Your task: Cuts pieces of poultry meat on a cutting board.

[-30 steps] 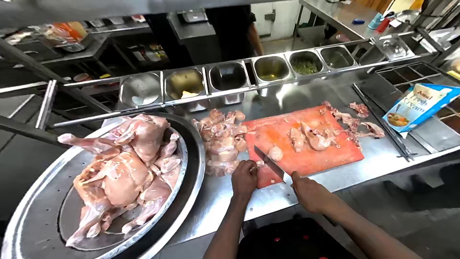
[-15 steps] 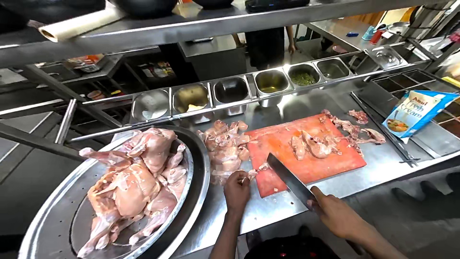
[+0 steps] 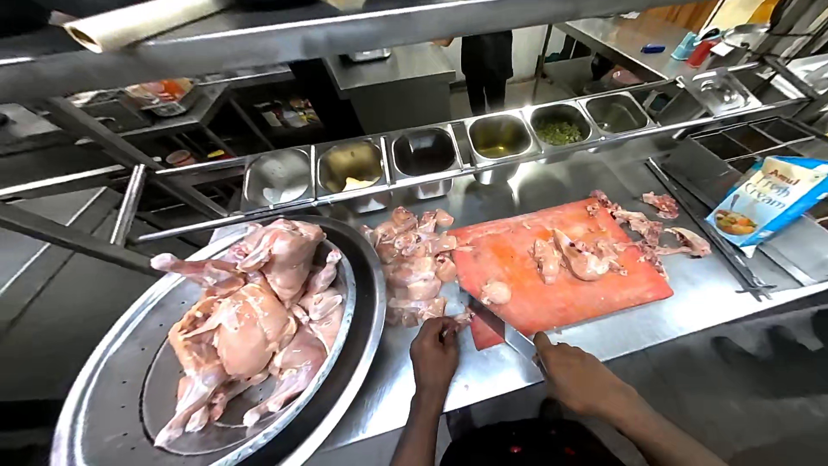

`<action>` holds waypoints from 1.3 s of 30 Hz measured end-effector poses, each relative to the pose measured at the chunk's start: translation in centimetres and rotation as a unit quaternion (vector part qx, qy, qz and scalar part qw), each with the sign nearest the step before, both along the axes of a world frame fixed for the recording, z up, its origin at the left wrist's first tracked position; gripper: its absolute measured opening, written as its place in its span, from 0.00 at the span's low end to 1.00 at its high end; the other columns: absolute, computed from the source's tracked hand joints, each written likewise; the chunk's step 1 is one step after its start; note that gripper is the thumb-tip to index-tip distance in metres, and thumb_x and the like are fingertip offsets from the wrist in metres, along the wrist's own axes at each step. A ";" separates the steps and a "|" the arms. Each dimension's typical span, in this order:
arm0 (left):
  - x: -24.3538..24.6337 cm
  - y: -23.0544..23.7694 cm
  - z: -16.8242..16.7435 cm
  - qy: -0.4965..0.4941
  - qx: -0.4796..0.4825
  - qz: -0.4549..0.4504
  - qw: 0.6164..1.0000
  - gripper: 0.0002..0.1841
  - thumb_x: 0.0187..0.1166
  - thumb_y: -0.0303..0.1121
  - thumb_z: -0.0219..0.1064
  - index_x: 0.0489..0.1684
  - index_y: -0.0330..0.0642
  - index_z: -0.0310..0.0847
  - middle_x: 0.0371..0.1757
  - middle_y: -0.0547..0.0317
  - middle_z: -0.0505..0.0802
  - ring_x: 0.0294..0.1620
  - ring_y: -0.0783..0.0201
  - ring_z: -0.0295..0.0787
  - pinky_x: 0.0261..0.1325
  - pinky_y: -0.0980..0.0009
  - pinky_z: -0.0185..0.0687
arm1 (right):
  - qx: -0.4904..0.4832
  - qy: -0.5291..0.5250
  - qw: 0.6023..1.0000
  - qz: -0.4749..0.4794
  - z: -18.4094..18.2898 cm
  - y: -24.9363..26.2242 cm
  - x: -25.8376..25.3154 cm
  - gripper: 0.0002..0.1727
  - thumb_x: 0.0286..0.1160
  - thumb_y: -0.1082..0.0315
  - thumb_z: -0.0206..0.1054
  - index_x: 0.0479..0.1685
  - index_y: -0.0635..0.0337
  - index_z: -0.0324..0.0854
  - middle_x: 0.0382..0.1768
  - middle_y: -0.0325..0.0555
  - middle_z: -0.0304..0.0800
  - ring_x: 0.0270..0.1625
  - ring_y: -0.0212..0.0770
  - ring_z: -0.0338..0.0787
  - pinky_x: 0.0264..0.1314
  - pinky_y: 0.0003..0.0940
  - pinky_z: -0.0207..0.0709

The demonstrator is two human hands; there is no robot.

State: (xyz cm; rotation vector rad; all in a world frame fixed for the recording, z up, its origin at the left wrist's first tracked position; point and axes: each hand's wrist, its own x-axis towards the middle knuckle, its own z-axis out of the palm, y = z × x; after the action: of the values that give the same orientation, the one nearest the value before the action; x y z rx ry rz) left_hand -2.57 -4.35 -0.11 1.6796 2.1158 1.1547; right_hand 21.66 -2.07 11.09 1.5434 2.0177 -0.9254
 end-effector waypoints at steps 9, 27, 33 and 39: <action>1.2 -3.0 2.9 0.057 0.006 -0.037 0.998 0.05 0.68 0.31 0.72 0.34 0.47 0.95 0.34 0.64 0.95 0.32 0.69 0.93 0.38 0.66 0.92 | 0.020 0.004 1.000 -0.012 0.0 -0.3 0.3 0.20 0.90 0.58 0.53 0.72 0.58 0.66 0.49 0.63 0.89 0.54 0.67 0.92 0.53 0.64 0.84; 1.8 0.8 3.5 0.088 -0.383 -0.145 0.908 0.31 0.92 0.53 0.39 0.60 0.40 0.85 0.55 0.46 0.93 0.63 0.48 0.89 0.70 0.44 0.78 | 0.023 -0.017 0.999 0.025 0.7 -0.3 -0.8 0.22 0.81 0.71 0.58 0.73 0.61 0.64 0.49 0.62 0.89 0.56 0.66 0.92 0.53 0.63 0.85; -0.7 -1.2 4.8 -0.032 -0.223 -0.033 0.974 0.23 0.90 0.43 0.51 0.63 0.32 0.82 0.50 0.42 0.92 0.52 0.47 0.92 0.61 0.44 0.86 | -0.012 0.063 0.998 -0.014 -0.3 1.1 0.5 0.19 0.91 0.59 0.52 0.71 0.59 0.68 0.49 0.62 0.88 0.53 0.64 0.91 0.54 0.63 0.83; 2.3 5.1 5.0 -0.017 -0.189 0.000 0.982 0.26 0.85 0.33 0.60 0.80 0.30 0.67 0.73 0.33 0.82 0.71 0.40 0.84 0.74 0.43 0.79 | -0.025 0.301 0.922 -0.242 -2.9 -0.2 5.2 0.24 0.94 0.48 0.48 0.78 0.52 0.65 0.27 0.47 0.81 0.20 0.43 0.85 0.25 0.43 0.85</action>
State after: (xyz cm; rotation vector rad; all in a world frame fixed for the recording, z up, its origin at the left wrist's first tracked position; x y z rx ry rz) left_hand -0.24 0.79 4.85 1.4744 2.1451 0.7139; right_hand 26.90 -2.27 8.18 1.9422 1.9756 -1.8166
